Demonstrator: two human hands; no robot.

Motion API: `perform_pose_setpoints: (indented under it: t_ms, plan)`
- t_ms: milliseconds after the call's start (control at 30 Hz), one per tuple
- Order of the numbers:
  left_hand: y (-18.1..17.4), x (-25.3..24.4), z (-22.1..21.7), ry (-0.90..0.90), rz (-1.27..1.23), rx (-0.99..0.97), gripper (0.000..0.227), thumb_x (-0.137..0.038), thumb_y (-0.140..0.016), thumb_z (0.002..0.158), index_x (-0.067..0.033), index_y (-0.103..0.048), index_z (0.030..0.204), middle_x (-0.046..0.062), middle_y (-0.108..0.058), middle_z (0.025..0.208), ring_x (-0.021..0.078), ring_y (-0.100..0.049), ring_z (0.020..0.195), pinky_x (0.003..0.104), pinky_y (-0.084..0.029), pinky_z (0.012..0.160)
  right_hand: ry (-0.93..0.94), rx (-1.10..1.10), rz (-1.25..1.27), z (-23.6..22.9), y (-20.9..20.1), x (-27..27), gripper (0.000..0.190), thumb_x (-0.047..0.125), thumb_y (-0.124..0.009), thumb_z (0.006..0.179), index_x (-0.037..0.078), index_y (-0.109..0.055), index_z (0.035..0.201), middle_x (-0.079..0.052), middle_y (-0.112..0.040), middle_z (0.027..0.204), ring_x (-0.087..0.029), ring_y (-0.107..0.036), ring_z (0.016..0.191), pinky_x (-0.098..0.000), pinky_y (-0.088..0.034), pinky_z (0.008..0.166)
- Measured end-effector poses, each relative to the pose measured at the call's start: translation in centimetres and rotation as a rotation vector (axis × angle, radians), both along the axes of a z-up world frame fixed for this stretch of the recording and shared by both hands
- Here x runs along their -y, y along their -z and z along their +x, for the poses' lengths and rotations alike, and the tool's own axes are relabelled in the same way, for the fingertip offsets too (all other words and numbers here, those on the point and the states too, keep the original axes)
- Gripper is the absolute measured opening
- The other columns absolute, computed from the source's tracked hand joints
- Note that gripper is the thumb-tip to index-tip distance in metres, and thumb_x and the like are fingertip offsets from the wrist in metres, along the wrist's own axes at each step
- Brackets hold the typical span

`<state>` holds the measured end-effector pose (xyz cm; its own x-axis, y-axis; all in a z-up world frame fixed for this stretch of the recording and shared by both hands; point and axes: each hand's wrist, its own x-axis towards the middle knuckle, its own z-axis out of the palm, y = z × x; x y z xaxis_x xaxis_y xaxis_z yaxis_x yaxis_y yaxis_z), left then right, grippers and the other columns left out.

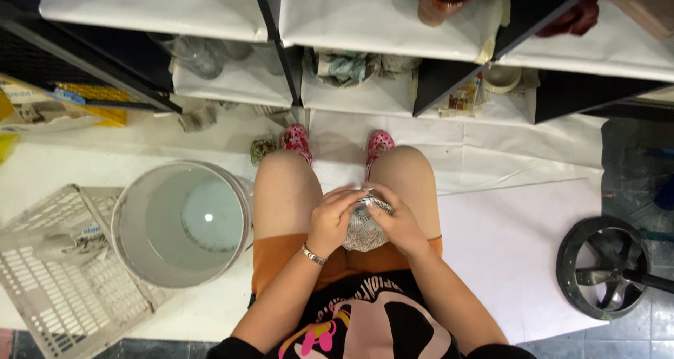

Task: The person sits on the floor and wraps a small bowl and a glass tumbler with newspaper. They fold the paper around each item, tuck the edges, and place the wrapped items on a nearby shelf.

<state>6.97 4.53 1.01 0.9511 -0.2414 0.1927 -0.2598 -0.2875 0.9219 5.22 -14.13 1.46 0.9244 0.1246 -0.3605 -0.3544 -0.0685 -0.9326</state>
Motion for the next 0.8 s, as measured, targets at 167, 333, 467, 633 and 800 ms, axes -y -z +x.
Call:
perform_pose_setpoints:
  t_ms: [167,333,467,633,800]
  plan:
    - [-0.3,-0.6,1.7,0.096,0.127,0.042,0.067,-0.004,-0.070,0.085,-0.0073,-0.048,0.149,0.025,-0.034,0.160,0.0430,-0.022,0.152,0.050,-0.026,0.122,0.037,-0.039,0.004,2.2,2.5,0.2,0.043,0.022,-0.068,0.095,0.001,-0.066,0.133,-0.007,-0.071,0.122,-0.013,-0.063,0.110,-0.0278,-0.050,0.096]
    - [-0.2,-1.5,2.0,0.126,-0.236,-0.001,0.083,-0.013,-0.070,0.089,0.0007,-0.026,0.158,0.024,-0.020,0.167,0.0366,-0.016,0.157,0.046,-0.016,0.126,0.218,-0.210,0.116,1.9,7.0,0.4,0.037,0.024,-0.071,0.094,-0.005,-0.072,0.118,-0.007,-0.077,0.102,-0.014,-0.068,0.090,-0.0288,-0.055,0.082]
    - [0.7,-1.7,1.8,0.047,-0.393,-0.236,0.057,-0.017,-0.039,0.108,-0.0015,-0.029,0.162,0.020,-0.027,0.172,0.0301,-0.023,0.161,0.040,-0.016,0.130,0.445,-0.255,0.244,2.3,8.1,0.3,0.038,0.026,-0.069,0.095,-0.005,-0.071,0.118,-0.008,-0.075,0.100,-0.014,-0.067,0.088,-0.0286,-0.055,0.079]
    - [0.8,0.1,0.9,-0.092,-0.278,-0.447,0.046,-0.017,-0.041,0.107,0.0000,-0.045,0.150,0.016,-0.060,0.146,0.0247,-0.056,0.136,0.035,-0.040,0.115,0.465,-0.120,0.126,3.3,5.9,-0.6,0.038,0.024,-0.066,0.100,0.002,-0.069,0.130,-0.006,-0.071,0.101,-0.012,-0.060,0.087,-0.0275,-0.052,0.078]
    - [-0.9,0.4,3.2,-0.285,-0.218,-0.196,0.035,-0.014,-0.045,0.107,0.0018,-0.056,0.136,0.017,-0.070,0.125,0.0250,-0.068,0.115,0.035,-0.051,0.100,0.427,0.209,0.036,5.2,1.6,-2.9,0.033,0.018,-0.062,0.099,0.005,-0.067,0.129,0.000,-0.072,0.119,-0.007,-0.062,0.105,-0.0235,-0.051,0.089]
